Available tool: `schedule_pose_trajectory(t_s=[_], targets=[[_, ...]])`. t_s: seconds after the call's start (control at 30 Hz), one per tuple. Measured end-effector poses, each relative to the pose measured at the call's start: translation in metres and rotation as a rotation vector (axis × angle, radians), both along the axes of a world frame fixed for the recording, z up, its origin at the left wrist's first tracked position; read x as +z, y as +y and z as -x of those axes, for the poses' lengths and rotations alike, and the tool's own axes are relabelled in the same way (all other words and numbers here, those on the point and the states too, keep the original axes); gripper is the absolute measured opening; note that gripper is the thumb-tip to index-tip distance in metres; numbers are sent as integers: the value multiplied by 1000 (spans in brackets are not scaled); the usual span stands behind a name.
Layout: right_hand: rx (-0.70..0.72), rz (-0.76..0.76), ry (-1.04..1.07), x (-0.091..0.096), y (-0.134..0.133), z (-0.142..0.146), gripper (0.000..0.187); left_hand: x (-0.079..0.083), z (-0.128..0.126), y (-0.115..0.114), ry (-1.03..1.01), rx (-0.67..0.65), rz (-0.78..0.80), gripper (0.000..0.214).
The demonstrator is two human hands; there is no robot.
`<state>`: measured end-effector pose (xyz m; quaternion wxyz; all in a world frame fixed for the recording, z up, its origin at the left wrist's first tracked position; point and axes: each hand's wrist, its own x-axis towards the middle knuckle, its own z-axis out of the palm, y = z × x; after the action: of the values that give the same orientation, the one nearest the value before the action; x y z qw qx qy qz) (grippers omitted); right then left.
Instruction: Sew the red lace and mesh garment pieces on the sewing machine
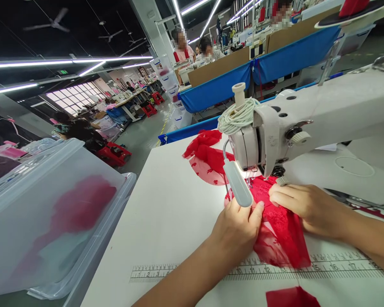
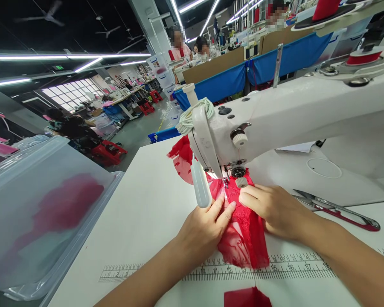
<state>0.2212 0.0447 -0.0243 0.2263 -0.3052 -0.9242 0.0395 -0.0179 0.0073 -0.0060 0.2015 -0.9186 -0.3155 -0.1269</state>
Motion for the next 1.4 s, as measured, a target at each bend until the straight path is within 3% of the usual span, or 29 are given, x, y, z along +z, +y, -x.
schedule_pose_trajectory(t_s=[0.1,0.23,0.53,1.0,1.23,1.4], targets=[[2,-53,14,4,0,1,29,0,0,2,-32,5,-31,39],[-40,-15,-32,8,0,1,32,-2,1,5,-26,18,-14,40],[-83,-93,47,-5,6,0,29,-3,0,2,-17,49,-21,40],[-100,-90,69,-2,7,0,23,-3,2,6,-14,58,-41,37],[-105,-108,72,-2,8,0,31,-5,5,10,-20,55,-18,39],[-136,-95,22,2,4,1,21,-2,7,10,-80,18,-22,34]])
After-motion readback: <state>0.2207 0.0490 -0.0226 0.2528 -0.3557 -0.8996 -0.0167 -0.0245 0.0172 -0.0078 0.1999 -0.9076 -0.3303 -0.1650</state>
